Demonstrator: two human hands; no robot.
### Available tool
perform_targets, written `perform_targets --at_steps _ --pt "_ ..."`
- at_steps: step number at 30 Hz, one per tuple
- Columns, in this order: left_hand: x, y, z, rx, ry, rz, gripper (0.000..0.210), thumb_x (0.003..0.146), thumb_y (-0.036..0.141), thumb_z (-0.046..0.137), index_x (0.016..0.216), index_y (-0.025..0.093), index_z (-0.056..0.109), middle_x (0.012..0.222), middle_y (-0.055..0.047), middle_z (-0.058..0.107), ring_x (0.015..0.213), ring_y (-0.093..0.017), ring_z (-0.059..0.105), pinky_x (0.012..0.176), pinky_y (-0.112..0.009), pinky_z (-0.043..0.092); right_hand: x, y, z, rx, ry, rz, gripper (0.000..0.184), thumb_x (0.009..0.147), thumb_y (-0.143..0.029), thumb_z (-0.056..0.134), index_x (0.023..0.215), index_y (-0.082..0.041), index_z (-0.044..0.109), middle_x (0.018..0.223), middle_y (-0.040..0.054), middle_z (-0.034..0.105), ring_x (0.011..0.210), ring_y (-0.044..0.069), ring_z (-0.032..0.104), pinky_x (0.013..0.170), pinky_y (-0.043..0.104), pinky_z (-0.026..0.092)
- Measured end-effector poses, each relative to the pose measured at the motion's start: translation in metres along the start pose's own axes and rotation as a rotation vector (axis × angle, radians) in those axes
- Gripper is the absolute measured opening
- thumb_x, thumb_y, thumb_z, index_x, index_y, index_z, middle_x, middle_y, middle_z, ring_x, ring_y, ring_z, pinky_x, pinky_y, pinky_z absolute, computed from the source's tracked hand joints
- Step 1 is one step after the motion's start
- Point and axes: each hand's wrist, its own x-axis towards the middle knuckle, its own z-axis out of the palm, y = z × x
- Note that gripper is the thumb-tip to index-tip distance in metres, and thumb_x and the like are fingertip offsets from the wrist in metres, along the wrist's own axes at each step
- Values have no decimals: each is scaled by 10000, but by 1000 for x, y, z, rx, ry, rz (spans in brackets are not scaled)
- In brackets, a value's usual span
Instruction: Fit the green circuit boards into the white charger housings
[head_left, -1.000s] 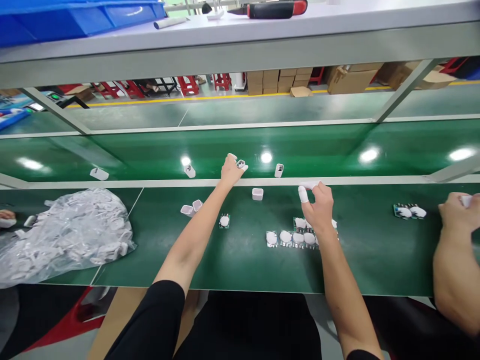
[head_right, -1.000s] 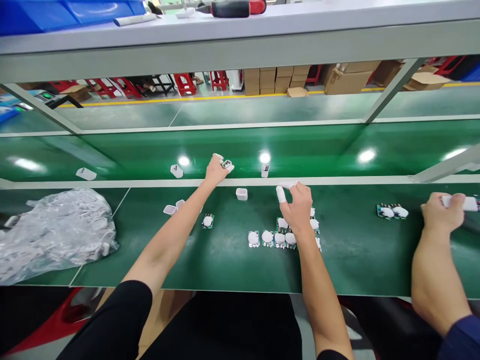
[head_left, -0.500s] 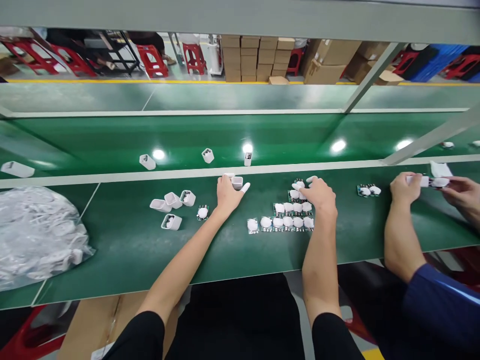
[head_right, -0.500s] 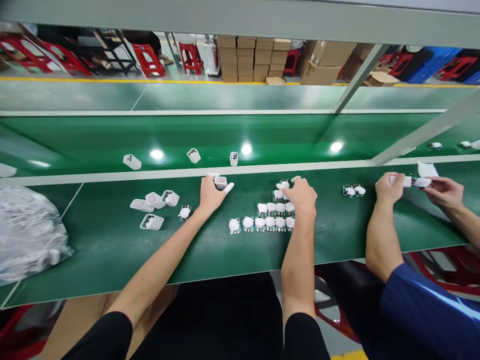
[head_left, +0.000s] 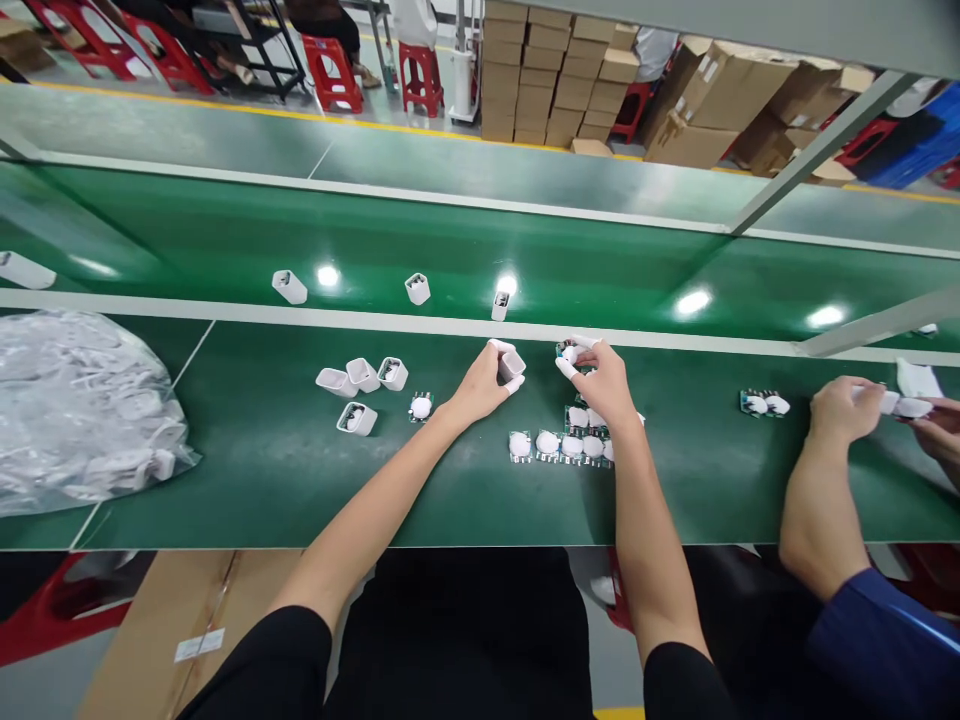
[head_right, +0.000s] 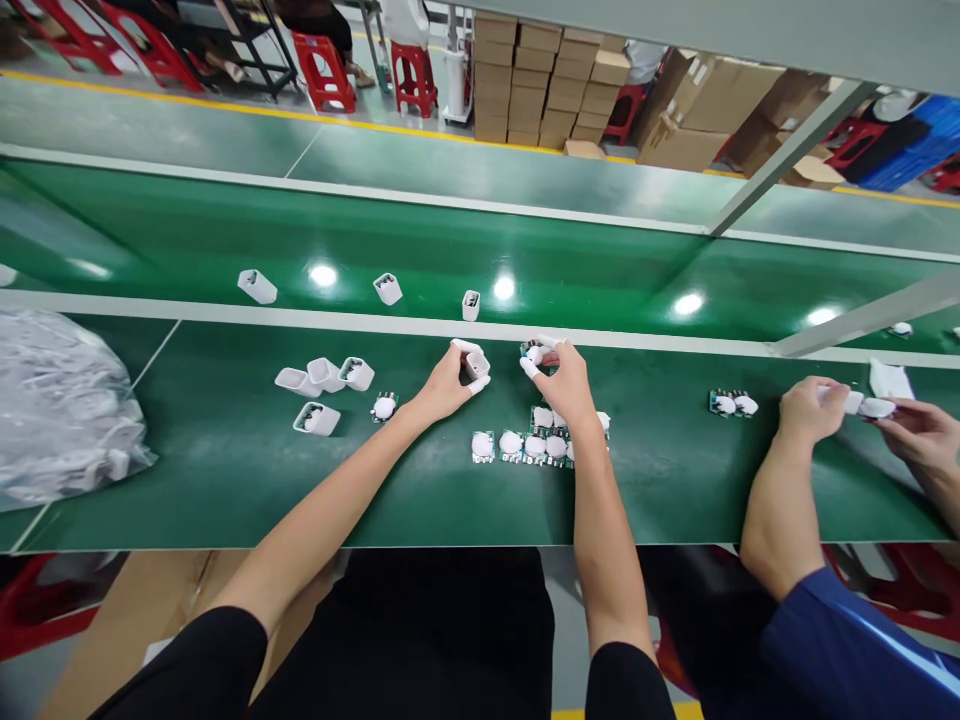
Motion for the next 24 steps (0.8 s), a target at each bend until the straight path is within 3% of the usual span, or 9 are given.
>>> perform_targets --at_steps 6,8,11,15,18,21,24 --pt "-1 4 -3 68 -55 94 523 963 264 763 1467 229 629 1240 -90 697 1097 -272 679 1040 -452 566 -5 -12 17 346 -97 38 591 828 -652 902 1234 -247 760 1115 78 808 973 241 768 991 482 681" --pt "-3 4 -2 -6 -45 78 612 953 267 770 1534 232 583 1270 -96 711 1119 -274 698 1063 -458 579 -6 -15 18 412 -105 62 541 857 -642 879 1222 -262 761 1136 65 800 912 219 761 925 452 692" --pt "-5 5 0 -72 -30 118 750 911 231 783 1617 269 535 1308 -92 709 1123 -263 711 1079 -440 593 -9 -21 19 483 -130 111 512 905 -640 828 1271 -291 750 1015 23 767 775 187 737 774 397 688" --pt "-8 11 1 -79 -119 226 716 902 208 749 1596 286 592 1286 -93 696 1030 -245 696 1005 -413 618 -15 -30 25 507 -206 214 602 864 -706 857 1284 -290 745 849 -5 731 632 181 696 613 360 643" --pt "-9 15 3 -112 -150 236 630 907 217 751 1525 279 645 1206 -80 697 955 -229 681 949 -402 622 -20 -36 31 447 -166 229 589 879 -707 860 1263 -274 748 740 -23 692 550 164 631 506 311 549" --pt "-9 16 4 -212 -138 195 554 925 261 753 1473 272 673 1134 -61 684 899 -204 672 887 -376 625 -24 -40 33 417 -113 191 552 917 -650 858 1304 -277 734 724 -32 683 594 170 641 543 308 555" --pt "-6 16 3 -348 -85 129 526 894 316 790 1409 246 704 1135 -69 681 918 -199 683 832 -347 631 -26 -42 32 385 -178 74 602 882 -617 902 1347 -279 727 842 -12 735 740 191 703 717 358 640"
